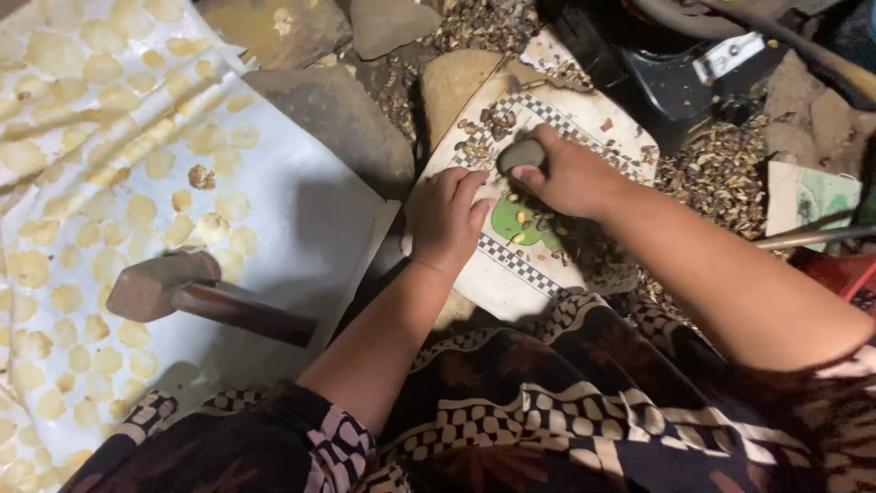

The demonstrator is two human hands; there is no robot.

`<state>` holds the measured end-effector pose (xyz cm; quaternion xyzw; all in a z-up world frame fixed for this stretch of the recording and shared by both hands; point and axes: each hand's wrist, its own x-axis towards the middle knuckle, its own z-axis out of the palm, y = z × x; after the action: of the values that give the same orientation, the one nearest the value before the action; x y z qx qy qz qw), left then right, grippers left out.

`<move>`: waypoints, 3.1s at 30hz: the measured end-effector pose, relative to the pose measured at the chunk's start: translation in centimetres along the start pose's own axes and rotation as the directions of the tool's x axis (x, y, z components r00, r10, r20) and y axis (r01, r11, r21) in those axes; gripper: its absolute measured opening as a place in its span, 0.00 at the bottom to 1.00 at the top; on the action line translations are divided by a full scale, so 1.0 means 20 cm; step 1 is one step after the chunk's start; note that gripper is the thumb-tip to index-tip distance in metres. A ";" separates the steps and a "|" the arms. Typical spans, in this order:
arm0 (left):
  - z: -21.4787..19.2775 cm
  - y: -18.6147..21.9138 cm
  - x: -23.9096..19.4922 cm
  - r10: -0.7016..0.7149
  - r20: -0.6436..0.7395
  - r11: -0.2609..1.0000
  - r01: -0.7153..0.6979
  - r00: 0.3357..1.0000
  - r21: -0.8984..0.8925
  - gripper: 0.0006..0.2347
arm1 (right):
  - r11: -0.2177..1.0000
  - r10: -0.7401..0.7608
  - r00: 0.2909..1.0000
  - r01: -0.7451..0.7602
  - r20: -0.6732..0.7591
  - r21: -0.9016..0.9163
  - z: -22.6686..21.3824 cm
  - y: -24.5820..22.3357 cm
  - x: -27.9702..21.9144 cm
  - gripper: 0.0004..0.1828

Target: The person sits on the floor and cracks nuts using a hammer and a stone. They place nuts on a white sheet, strike them with a hammer, and then use a stone to further crush or peel them on a patterned board.

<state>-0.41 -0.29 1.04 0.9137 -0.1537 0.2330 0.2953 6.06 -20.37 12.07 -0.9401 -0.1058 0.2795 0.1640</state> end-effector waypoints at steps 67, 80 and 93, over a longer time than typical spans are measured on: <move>-0.03 0.21 0.30 -0.427 0.682 0.615 0.744 0.594 -0.262 0.11 | 0.854 0.079 0.996 -0.053 -0.028 0.518 0.09 0.20 -0.36 0.09; -0.03 0.18 0.30 -0.450 0.696 0.644 0.743 0.560 -0.183 0.13 | 0.911 0.068 0.997 -0.072 0.025 0.406 0.09 0.20 -0.27 0.11; -0.13 0.14 0.31 -0.425 0.587 0.679 0.672 0.689 -0.297 0.14 | 0.945 0.041 0.995 -0.068 0.089 0.320 0.14 0.04 -0.20 0.12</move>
<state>2.71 -1.78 7.45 0.8365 0.0171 -0.1469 0.5275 1.30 -21.52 11.63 -0.8911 -0.0393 0.3353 0.3032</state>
